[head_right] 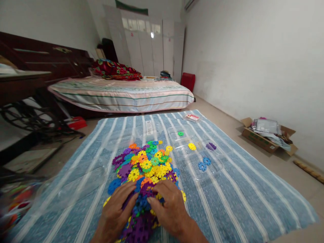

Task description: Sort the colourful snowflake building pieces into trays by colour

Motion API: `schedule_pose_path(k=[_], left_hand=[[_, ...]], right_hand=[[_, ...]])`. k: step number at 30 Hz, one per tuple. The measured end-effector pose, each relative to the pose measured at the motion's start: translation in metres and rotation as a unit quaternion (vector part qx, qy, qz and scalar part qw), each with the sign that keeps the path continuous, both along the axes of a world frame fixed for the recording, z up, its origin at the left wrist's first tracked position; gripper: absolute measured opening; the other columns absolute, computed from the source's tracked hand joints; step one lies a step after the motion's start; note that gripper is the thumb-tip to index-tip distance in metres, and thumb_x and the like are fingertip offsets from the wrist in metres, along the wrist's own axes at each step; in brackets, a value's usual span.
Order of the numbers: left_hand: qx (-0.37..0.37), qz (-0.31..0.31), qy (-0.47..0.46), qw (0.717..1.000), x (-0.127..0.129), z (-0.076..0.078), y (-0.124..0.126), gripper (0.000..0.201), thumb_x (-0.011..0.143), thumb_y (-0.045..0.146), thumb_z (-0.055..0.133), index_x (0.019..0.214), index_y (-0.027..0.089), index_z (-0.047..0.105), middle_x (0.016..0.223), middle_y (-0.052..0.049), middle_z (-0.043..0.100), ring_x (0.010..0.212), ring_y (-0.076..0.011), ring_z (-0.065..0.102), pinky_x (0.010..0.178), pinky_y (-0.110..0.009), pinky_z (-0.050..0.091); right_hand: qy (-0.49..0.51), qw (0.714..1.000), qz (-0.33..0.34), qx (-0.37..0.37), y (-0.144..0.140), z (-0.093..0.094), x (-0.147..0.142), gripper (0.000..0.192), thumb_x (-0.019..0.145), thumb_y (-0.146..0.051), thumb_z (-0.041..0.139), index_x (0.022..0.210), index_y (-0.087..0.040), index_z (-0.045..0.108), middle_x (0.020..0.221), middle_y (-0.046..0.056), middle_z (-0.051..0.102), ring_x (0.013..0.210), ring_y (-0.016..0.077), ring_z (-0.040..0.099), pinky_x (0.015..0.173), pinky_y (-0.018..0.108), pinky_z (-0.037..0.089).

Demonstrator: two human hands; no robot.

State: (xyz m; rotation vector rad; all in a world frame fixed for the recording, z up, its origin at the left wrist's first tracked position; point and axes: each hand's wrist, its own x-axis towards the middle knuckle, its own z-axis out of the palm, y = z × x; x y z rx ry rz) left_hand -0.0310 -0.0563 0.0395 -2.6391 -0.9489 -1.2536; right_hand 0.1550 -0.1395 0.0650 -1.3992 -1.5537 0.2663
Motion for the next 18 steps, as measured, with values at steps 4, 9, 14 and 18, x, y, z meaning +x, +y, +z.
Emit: schedule_pose_path(k=[4,9,14,18], left_hand=[[0.012,0.013,0.004,1.000,-0.002,-0.003,0.002,0.020,0.089,0.031,0.050,0.100,0.018,0.061,0.099,-0.007,0.070,0.094,-0.0202,0.066,0.084,-0.034,0.055],[0.015,0.006,0.015,1.000,-0.004,-0.003,0.004,0.019,0.089,0.031,0.050,0.098,0.020,0.062,0.099,-0.006,0.071,0.093,-0.0195,0.067,0.083,-0.033,0.056],[0.002,0.011,0.006,1.000,-0.006,-0.006,0.004,0.019,0.088,0.032,0.051,0.098,0.020,0.063,0.099,-0.005,0.072,0.093,-0.0193,0.067,0.084,-0.032,0.056],[-0.008,0.009,0.001,1.000,-0.006,-0.006,0.003,0.019,0.087,0.032,0.052,0.098,0.021,0.064,0.099,-0.005,0.072,0.093,-0.0190,0.068,0.084,-0.031,0.056]], right_hand=[[-0.004,0.999,-0.041,0.032,0.003,0.004,0.021,0.011,0.082,-0.020,0.058,0.092,-0.022,0.064,0.095,0.005,0.065,0.092,0.0171,0.061,0.083,0.030,0.050],[-0.039,0.994,-0.091,0.045,0.006,0.009,0.064,0.010,0.083,-0.024,0.058,0.091,-0.023,0.064,0.095,0.005,0.066,0.089,0.0172,0.062,0.080,0.031,0.052],[-0.103,0.965,-0.224,0.094,0.013,0.018,0.142,0.019,0.083,-0.038,0.058,0.090,-0.021,0.064,0.091,0.005,0.068,0.087,0.0194,0.063,0.082,0.035,0.050],[-0.164,0.902,-0.399,-0.032,0.029,0.024,0.211,0.038,0.080,-0.050,0.051,0.092,-0.017,0.067,0.094,0.010,0.068,0.085,0.0238,0.063,0.078,0.036,0.049]])
